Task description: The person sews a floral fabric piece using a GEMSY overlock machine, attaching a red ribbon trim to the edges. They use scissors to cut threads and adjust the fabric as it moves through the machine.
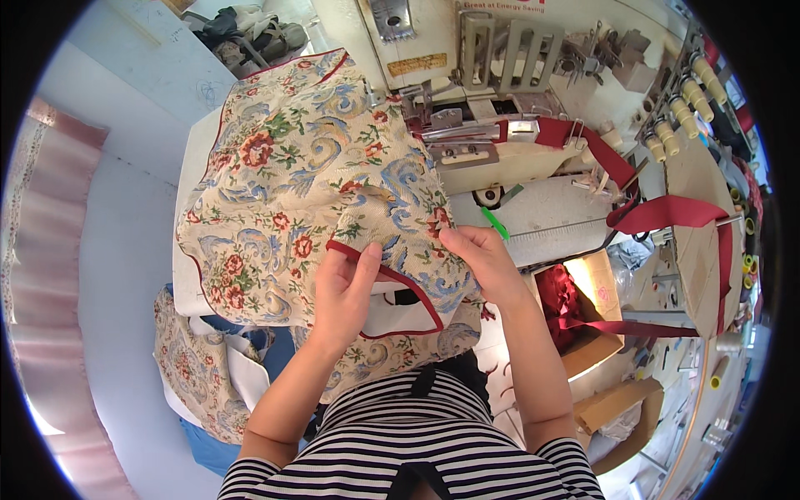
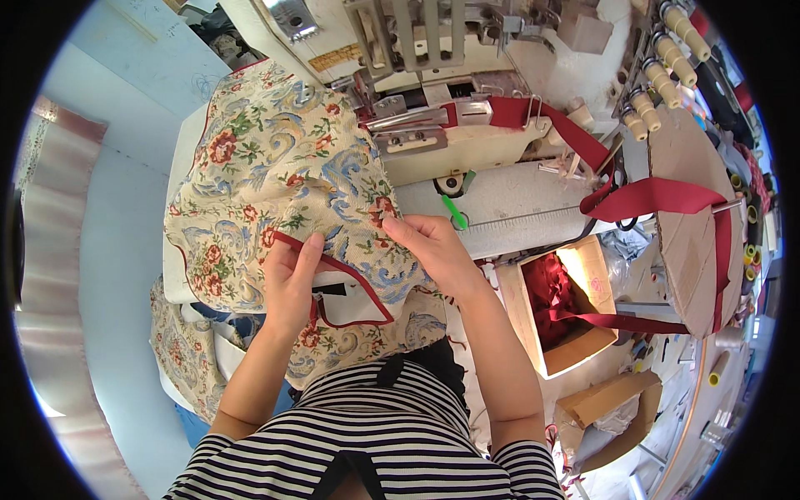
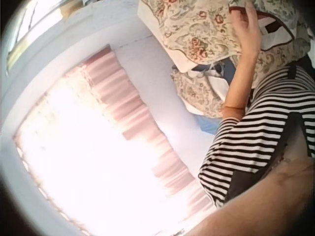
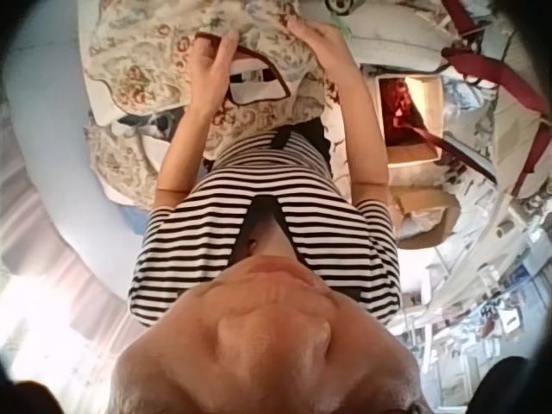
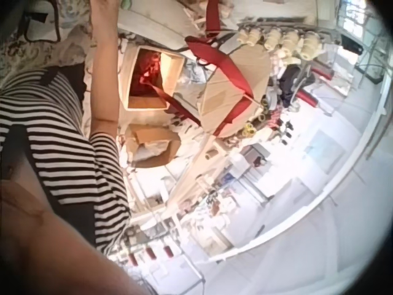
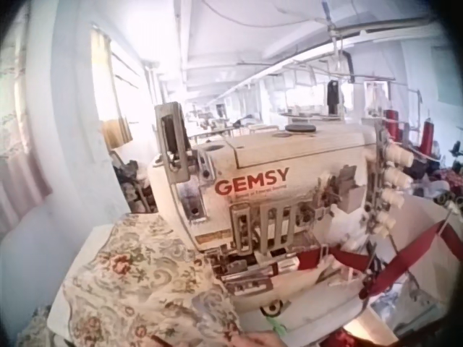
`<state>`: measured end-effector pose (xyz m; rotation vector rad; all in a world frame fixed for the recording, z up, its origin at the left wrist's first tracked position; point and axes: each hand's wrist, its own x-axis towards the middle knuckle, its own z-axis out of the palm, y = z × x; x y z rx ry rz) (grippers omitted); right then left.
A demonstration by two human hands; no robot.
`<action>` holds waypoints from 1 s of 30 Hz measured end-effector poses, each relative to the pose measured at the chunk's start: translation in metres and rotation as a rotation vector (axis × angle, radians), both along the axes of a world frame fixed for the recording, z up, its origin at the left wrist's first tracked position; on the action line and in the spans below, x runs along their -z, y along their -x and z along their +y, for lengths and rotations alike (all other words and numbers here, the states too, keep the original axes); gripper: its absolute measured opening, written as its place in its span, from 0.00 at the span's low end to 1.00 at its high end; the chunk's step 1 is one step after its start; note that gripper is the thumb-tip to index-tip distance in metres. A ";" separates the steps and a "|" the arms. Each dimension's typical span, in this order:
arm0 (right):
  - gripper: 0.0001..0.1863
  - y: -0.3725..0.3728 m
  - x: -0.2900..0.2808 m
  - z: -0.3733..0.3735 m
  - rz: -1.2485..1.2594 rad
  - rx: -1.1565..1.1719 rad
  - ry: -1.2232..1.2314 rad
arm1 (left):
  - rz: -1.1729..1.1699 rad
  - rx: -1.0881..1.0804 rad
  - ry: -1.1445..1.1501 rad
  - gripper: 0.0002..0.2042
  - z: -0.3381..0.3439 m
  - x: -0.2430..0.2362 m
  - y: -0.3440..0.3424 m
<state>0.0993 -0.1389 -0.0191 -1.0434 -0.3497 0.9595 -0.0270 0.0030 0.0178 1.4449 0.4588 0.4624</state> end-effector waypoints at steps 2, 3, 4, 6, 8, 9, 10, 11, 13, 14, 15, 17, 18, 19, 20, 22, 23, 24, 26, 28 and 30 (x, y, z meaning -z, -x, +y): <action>0.16 -0.002 0.001 0.002 -0.031 0.007 0.030 | -0.009 0.010 0.008 0.10 0.002 -0.001 -0.002; 0.16 -0.003 0.002 0.002 -0.047 0.009 0.046 | -0.015 0.014 0.013 0.10 0.003 -0.002 -0.003; 0.16 -0.004 0.002 0.003 -0.057 0.018 0.053 | -0.008 0.008 0.014 0.08 0.003 -0.005 -0.005; 0.16 -0.005 0.002 0.006 -0.075 0.036 0.066 | 0.006 -0.006 0.015 0.06 0.002 -0.013 -0.008; 0.16 -0.006 0.000 0.009 -0.090 0.043 0.042 | 0.069 0.011 -0.082 0.07 0.008 -0.014 -0.007; 0.16 -0.006 -0.001 0.010 -0.098 0.047 0.031 | 0.101 0.019 -0.130 0.07 0.010 -0.014 -0.007; 0.16 -0.007 0.000 0.012 -0.102 0.053 0.031 | 0.050 0.015 -0.071 0.07 0.011 -0.014 -0.008; 0.17 -0.008 0.002 0.013 -0.106 0.059 0.031 | -0.001 0.011 -0.013 0.08 0.011 -0.014 -0.011; 0.17 -0.008 0.000 0.017 -0.115 0.069 0.041 | -0.050 0.007 0.027 0.08 0.013 -0.013 -0.014; 0.17 -0.008 -0.002 0.017 -0.117 0.078 0.050 | -0.045 0.011 0.007 0.08 0.016 -0.011 -0.015; 0.17 -0.008 -0.002 0.018 -0.117 0.081 0.061 | -0.036 0.009 -0.011 0.08 0.020 -0.008 -0.015; 0.17 -0.008 -0.002 0.021 -0.098 0.070 0.077 | -0.050 0.013 -0.004 0.08 0.024 -0.008 -0.017; 0.17 -0.007 -0.002 0.022 -0.083 0.072 0.088 | -0.085 0.006 0.042 0.08 0.023 -0.013 -0.019; 0.17 -0.007 -0.002 0.023 -0.069 0.074 0.099 | -0.120 0.000 0.087 0.08 0.026 -0.015 -0.019; 0.17 -0.008 -0.002 0.024 -0.088 0.063 0.103 | -0.077 0.028 0.035 0.09 0.033 -0.013 -0.019; 0.17 -0.007 0.001 0.025 -0.076 0.078 0.084 | -0.094 0.033 0.051 0.09 0.039 -0.017 -0.022; 0.17 -0.006 0.002 0.027 -0.070 0.087 0.075 | -0.102 0.037 0.058 0.09 0.043 -0.017 -0.024; 0.16 -0.003 -0.004 0.028 -0.063 0.081 0.075 | -0.082 0.049 0.060 0.10 0.048 -0.015 -0.025; 0.16 -0.003 -0.003 0.025 -0.076 0.067 0.084 | -0.089 0.066 0.033 0.10 0.052 -0.016 -0.025; 0.15 -0.004 -0.008 0.023 -0.079 0.069 0.097 | -0.077 0.105 0.016 0.13 0.050 -0.017 -0.022; 0.15 -0.009 0.000 0.013 -0.110 0.001 0.115 | -0.117 0.048 0.108 0.16 0.032 -0.009 -0.011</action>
